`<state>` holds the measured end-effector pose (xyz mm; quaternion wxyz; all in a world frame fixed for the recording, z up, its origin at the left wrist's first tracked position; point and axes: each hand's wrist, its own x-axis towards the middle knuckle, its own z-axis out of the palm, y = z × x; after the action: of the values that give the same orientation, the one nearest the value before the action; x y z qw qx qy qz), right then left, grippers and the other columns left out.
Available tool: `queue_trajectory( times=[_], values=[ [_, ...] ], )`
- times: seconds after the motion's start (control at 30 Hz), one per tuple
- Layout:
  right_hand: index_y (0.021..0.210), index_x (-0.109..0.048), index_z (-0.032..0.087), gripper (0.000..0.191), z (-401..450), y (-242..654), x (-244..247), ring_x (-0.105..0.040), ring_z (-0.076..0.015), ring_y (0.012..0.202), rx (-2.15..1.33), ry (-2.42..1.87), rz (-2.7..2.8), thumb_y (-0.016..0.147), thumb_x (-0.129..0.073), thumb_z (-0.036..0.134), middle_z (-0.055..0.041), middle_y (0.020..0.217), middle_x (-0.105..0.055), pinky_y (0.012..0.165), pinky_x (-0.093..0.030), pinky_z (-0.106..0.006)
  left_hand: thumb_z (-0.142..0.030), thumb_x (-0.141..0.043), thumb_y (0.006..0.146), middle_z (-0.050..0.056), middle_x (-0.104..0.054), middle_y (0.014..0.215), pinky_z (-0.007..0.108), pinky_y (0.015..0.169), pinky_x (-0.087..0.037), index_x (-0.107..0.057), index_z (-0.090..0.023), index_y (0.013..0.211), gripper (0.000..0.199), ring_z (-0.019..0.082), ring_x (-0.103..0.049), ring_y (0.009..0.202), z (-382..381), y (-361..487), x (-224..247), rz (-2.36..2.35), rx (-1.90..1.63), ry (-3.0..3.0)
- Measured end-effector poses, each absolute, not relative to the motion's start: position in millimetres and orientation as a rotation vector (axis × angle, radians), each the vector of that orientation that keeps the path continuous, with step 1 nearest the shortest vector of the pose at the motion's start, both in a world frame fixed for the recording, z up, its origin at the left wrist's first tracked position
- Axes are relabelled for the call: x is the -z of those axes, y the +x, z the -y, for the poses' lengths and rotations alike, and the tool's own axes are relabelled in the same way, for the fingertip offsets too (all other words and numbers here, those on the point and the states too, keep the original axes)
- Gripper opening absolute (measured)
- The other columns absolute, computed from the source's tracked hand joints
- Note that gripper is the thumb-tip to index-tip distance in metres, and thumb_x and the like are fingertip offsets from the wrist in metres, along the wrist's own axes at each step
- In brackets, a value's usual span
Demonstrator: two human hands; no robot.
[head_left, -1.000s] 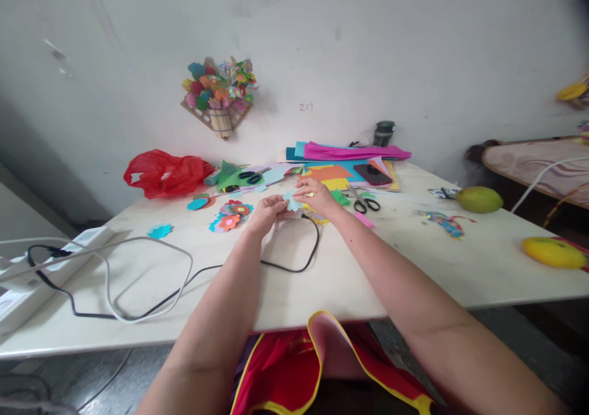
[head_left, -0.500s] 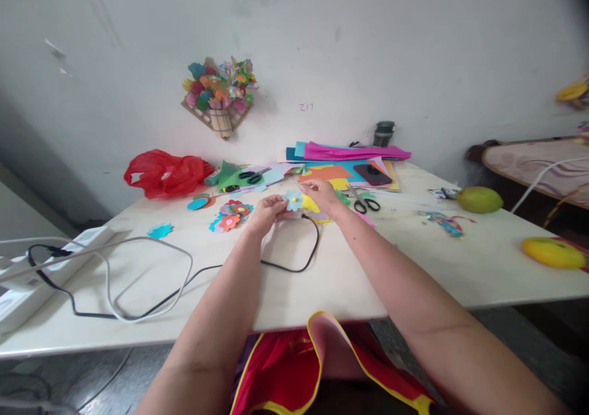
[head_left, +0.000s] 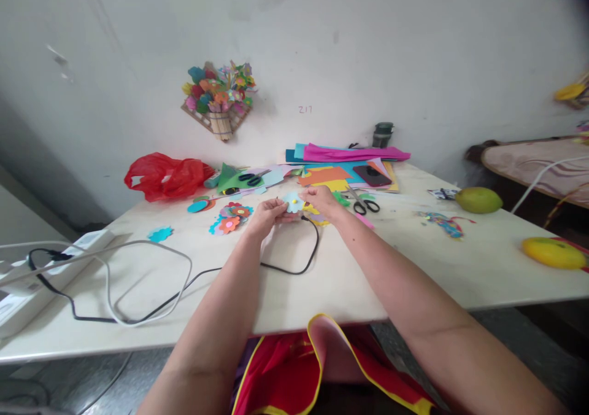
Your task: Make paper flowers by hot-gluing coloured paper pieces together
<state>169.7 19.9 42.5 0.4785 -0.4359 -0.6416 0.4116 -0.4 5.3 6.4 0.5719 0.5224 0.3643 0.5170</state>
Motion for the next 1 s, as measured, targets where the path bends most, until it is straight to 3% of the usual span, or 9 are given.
queue_trajectory(
  times=[0.17,0.33,0.73,1.0],
  values=[
    [0.062,-0.060,0.014,0.020,-20,172,-40,-0.048,-0.0100,0.055,-1.146,-1.023,1.604,0.065,-0.063,0.034,0.0013,0.056,-0.054,0.053,-0.037,-0.024,-0.028,-0.073,0.064,0.003,-0.063,0.061,0.026,0.062,-0.054,-0.053,-0.012,0.072,0.026,0.017,-0.067,0.063,-4,1,-8,-0.863,-1.230,1.227],
    [0.058,-0.055,0.015,0.034,-24,172,-33,-0.047,-0.0103,0.055,-1.207,-1.001,1.635,0.057,-0.069,0.046,0.0023,0.053,-0.050,0.049,-0.031,-0.023,-0.030,-0.073,0.064,0.003,-0.064,0.063,0.027,0.063,-0.054,-0.053,-0.012,0.072,0.028,0.018,-0.067,0.064,-5,1,-6,-0.852,-1.226,1.245],
    [0.057,-0.053,0.015,0.037,-27,166,-28,-0.039,-0.0073,0.047,-1.219,-1.016,1.556,0.050,-0.073,0.045,0.0049,0.048,-0.046,0.044,-0.026,-0.022,-0.036,-0.077,0.058,0.003,-0.065,0.065,0.026,0.062,-0.053,-0.051,-0.013,0.071,0.037,0.015,-0.066,0.061,-5,2,-6,-0.851,-1.204,1.276],
    [0.059,-0.056,0.016,0.032,-29,163,-24,-0.043,-0.0106,0.049,-1.156,-1.027,1.577,0.055,-0.073,0.043,0.0018,0.048,-0.048,0.045,-0.030,-0.024,-0.035,-0.075,0.060,0.004,-0.065,0.065,0.027,0.062,-0.053,-0.051,-0.013,0.072,0.035,0.016,-0.066,0.062,-7,1,-4,-0.848,-1.199,1.291]
  ],
)
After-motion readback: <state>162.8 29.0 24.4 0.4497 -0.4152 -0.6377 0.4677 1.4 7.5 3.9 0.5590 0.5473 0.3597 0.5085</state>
